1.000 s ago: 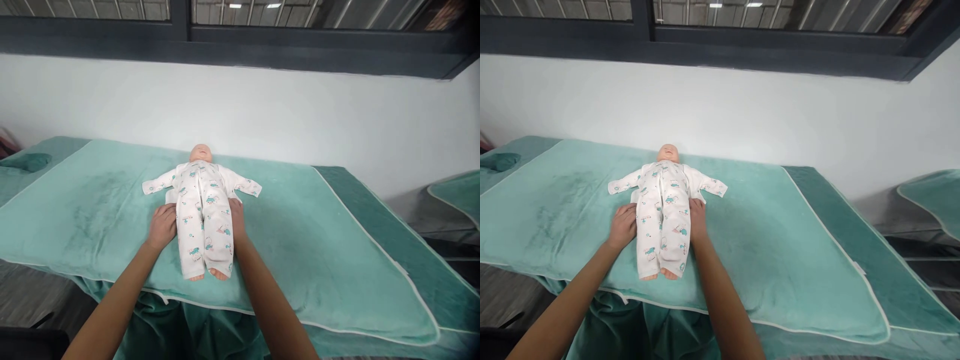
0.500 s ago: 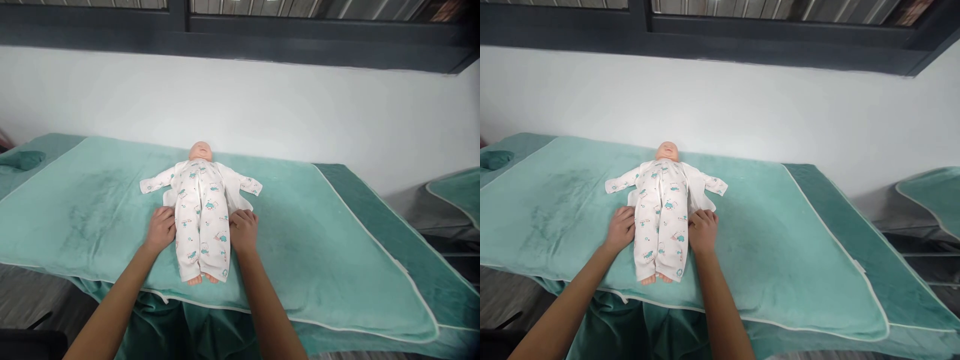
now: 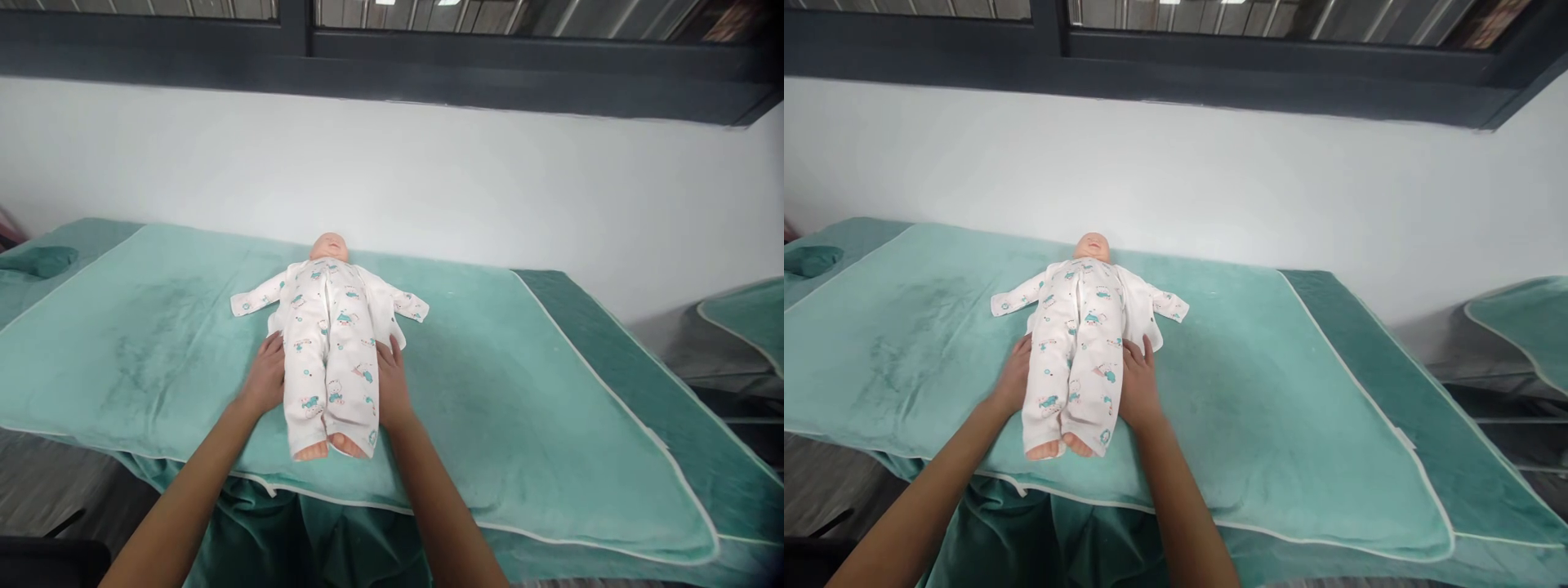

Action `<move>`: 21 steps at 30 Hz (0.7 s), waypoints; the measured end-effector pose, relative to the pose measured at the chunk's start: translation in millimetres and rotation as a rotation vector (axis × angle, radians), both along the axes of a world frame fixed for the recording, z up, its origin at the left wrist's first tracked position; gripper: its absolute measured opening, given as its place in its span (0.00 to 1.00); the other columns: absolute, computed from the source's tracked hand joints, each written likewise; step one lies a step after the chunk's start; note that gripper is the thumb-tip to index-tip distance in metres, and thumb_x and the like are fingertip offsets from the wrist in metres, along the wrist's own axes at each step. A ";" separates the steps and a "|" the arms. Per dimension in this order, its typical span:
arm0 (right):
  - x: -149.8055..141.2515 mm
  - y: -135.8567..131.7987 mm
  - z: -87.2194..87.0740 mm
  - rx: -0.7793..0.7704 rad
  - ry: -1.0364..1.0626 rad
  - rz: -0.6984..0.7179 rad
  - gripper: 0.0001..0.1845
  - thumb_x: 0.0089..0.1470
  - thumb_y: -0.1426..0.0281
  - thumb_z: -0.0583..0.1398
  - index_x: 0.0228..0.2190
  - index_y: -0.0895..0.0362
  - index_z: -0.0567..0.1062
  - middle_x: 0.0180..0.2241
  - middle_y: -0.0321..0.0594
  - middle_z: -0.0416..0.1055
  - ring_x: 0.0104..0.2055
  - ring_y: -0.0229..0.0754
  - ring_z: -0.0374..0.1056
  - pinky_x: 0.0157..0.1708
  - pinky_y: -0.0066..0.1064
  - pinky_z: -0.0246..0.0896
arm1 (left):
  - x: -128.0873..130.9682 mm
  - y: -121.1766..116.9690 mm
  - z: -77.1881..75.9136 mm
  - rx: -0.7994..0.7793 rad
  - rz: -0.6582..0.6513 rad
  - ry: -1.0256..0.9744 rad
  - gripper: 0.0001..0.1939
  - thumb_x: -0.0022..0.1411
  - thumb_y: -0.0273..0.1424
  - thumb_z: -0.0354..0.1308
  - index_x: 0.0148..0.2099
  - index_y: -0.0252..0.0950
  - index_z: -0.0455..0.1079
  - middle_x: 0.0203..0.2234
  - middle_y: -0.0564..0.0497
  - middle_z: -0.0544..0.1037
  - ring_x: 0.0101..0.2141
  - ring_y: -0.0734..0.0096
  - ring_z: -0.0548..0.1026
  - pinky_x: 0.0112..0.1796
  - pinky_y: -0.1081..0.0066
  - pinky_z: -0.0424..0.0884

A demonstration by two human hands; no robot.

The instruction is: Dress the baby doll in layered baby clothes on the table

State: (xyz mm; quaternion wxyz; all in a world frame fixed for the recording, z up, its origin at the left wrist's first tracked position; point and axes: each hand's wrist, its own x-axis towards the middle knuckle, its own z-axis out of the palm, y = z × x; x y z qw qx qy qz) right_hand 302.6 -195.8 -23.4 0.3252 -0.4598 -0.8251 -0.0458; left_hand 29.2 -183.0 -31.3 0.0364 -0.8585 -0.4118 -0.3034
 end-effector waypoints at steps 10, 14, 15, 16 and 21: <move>-1.6 5.5 -11.6 -0.019 0.017 0.105 0.07 0.62 0.71 0.59 0.36 0.57 0.78 0.35 0.45 0.75 0.45 0.50 0.65 0.55 0.45 0.57 | 0.3 -2.5 -2.8 0.112 0.031 -0.023 0.11 0.66 0.27 0.54 0.41 0.41 0.78 0.37 0.45 0.79 0.47 0.54 0.71 0.42 0.57 0.68; -2.7 5.4 -11.1 -0.023 -0.013 0.109 0.05 0.60 0.72 0.61 0.36 0.57 0.78 0.36 0.44 0.75 0.45 0.49 0.64 0.55 0.45 0.56 | 1.4 -4.0 -2.5 0.112 0.061 -0.017 0.12 0.67 0.30 0.52 0.35 0.38 0.77 0.37 0.44 0.77 0.42 0.56 0.70 0.39 0.59 0.66; -3.2 5.4 -10.9 -0.021 -0.013 0.103 0.05 0.60 0.73 0.61 0.36 0.57 0.78 0.35 0.44 0.75 0.45 0.49 0.64 0.55 0.44 0.55 | 1.7 -4.3 -2.2 0.107 0.057 -0.013 0.12 0.67 0.30 0.52 0.35 0.38 0.76 0.36 0.44 0.77 0.41 0.56 0.70 0.38 0.60 0.66; -3.8 5.2 -10.9 -0.015 -0.012 0.096 0.05 0.60 0.73 0.61 0.36 0.57 0.78 0.35 0.44 0.74 0.45 0.49 0.64 0.55 0.44 0.55 | 2.0 -4.4 -2.0 0.103 0.056 -0.007 0.12 0.68 0.30 0.52 0.34 0.38 0.75 0.36 0.44 0.77 0.40 0.57 0.70 0.38 0.60 0.65; -4.9 2.2 -9.3 0.006 0.007 0.107 0.05 0.60 0.74 0.60 0.34 0.58 0.77 0.33 0.44 0.74 0.43 0.49 0.65 0.53 0.44 0.56 | 1.5 -3.8 -2.8 0.080 0.109 0.012 0.13 0.67 0.29 0.50 0.32 0.38 0.73 0.32 0.45 0.77 0.37 0.58 0.71 0.38 0.60 0.64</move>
